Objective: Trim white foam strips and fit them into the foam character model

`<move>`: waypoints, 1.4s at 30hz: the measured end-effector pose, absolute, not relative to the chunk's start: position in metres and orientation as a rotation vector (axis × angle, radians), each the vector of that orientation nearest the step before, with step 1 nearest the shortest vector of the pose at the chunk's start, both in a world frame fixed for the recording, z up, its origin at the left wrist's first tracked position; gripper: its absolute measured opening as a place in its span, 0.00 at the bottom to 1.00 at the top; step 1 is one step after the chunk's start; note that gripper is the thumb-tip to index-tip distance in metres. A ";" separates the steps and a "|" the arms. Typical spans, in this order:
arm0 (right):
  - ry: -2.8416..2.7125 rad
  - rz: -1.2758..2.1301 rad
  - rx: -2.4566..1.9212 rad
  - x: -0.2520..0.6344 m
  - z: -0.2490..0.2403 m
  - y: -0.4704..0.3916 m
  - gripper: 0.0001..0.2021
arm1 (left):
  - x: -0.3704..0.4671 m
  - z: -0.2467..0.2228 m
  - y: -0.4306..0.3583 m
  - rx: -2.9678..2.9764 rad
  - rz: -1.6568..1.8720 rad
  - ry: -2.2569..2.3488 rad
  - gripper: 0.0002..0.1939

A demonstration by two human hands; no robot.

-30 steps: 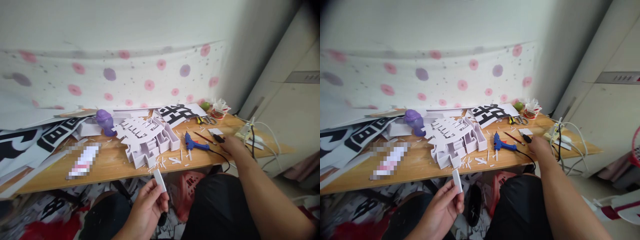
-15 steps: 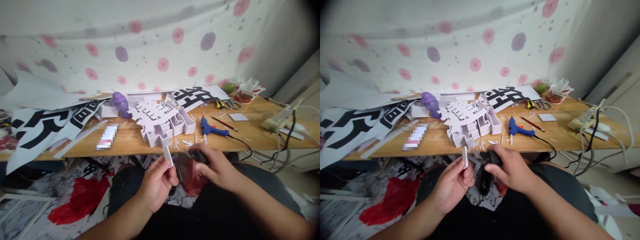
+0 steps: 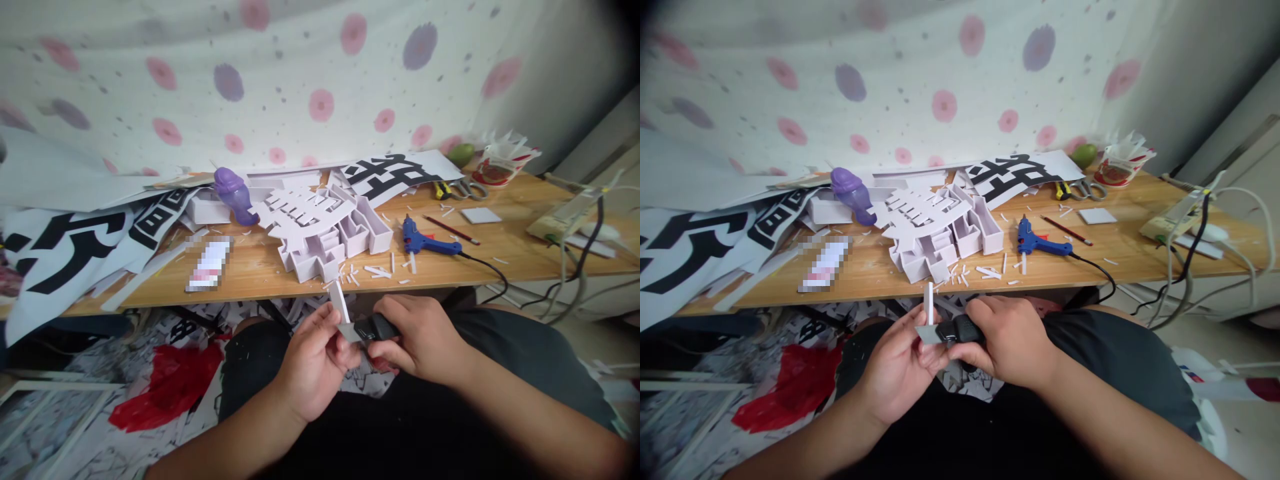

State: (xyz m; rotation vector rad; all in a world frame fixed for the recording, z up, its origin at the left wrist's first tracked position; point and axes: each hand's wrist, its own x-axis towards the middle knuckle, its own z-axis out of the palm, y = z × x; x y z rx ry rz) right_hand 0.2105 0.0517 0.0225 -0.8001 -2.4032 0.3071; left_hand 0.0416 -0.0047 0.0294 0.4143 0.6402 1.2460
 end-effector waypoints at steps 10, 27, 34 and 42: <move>-2.424 0.238 -0.807 0.210 0.024 0.053 0.33 | 0.042 0.029 -0.004 0.401 1.208 0.615 0.10; -2.426 0.168 -0.743 0.211 0.022 0.055 0.33 | 0.043 0.032 -0.010 0.327 1.119 0.568 0.09; -2.443 0.183 -0.726 0.210 0.019 0.052 0.34 | 0.041 0.030 -0.013 0.274 1.094 0.551 0.08; -2.417 0.189 -0.947 0.224 0.011 0.071 0.31 | 0.047 0.028 -0.025 0.381 1.025 0.520 0.07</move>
